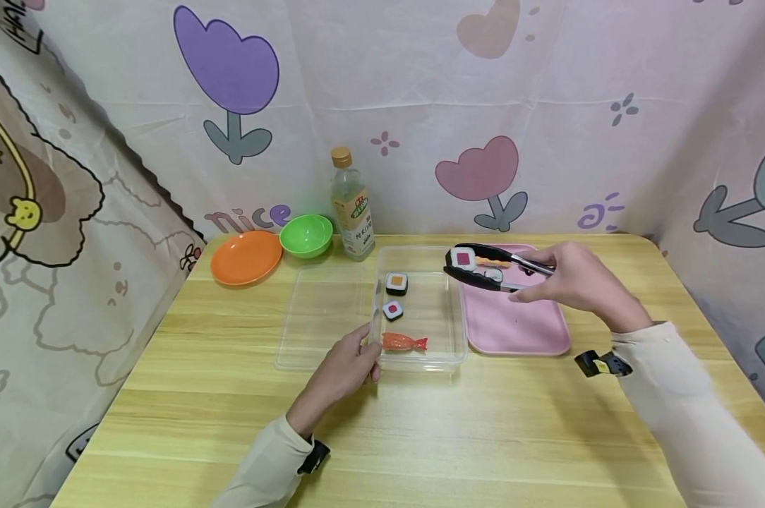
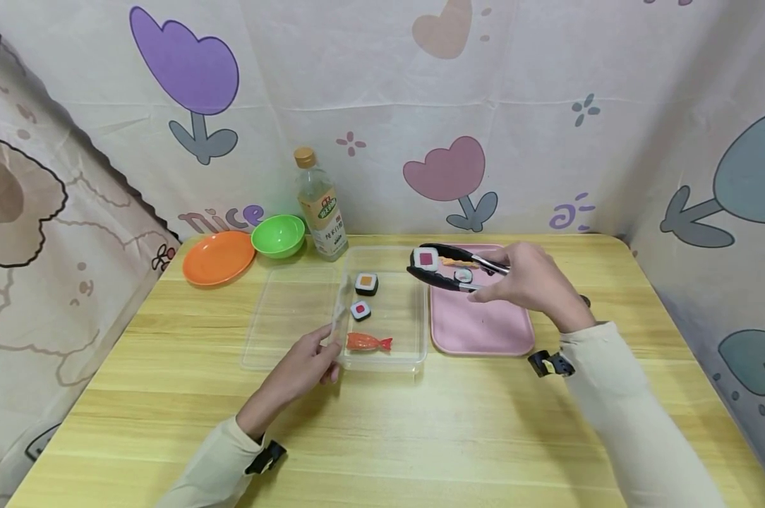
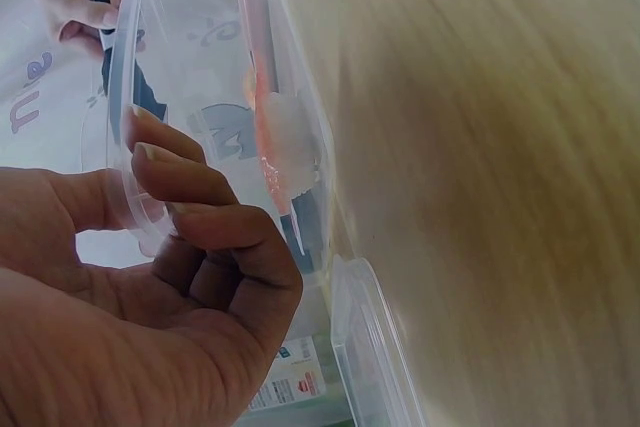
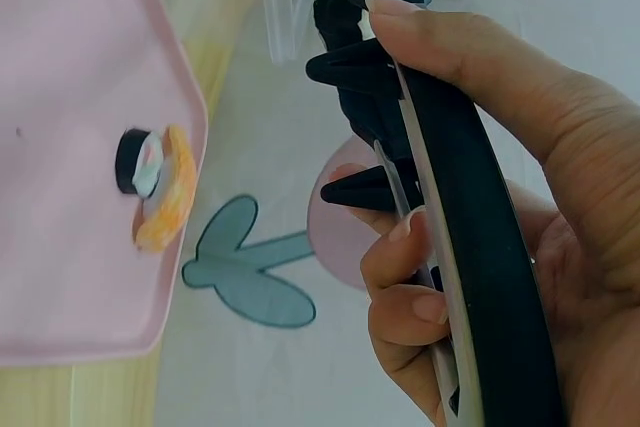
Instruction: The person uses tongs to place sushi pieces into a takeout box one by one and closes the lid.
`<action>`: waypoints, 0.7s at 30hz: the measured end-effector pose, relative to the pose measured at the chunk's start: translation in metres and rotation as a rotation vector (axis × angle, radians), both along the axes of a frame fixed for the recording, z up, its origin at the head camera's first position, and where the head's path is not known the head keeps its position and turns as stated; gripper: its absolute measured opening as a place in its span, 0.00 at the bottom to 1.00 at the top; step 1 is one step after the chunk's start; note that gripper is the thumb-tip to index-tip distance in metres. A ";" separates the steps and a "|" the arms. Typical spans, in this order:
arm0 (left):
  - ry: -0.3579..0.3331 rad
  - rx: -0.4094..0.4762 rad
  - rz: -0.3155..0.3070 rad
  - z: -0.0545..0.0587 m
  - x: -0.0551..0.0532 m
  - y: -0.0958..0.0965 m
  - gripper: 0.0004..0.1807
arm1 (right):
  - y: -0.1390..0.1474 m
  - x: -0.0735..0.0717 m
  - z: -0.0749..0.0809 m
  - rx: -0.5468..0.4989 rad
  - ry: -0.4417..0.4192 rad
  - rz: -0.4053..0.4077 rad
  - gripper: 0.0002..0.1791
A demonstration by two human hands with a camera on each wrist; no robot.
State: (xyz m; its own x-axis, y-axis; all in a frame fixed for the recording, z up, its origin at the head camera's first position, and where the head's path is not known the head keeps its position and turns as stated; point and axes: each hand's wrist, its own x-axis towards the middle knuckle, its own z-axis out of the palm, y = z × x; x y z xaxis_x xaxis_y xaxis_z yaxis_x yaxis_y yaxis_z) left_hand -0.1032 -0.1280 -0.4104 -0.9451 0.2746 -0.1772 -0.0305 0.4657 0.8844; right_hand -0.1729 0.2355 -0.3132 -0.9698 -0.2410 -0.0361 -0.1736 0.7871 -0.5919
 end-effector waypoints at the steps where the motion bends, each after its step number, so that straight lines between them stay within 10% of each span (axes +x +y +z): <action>1: -0.001 -0.001 -0.001 0.000 0.000 0.000 0.21 | -0.003 -0.001 0.000 0.000 0.005 0.010 0.45; 21: -0.002 -0.002 -0.001 0.001 0.000 0.000 0.24 | -0.045 -0.024 -0.008 0.071 -0.002 0.141 0.33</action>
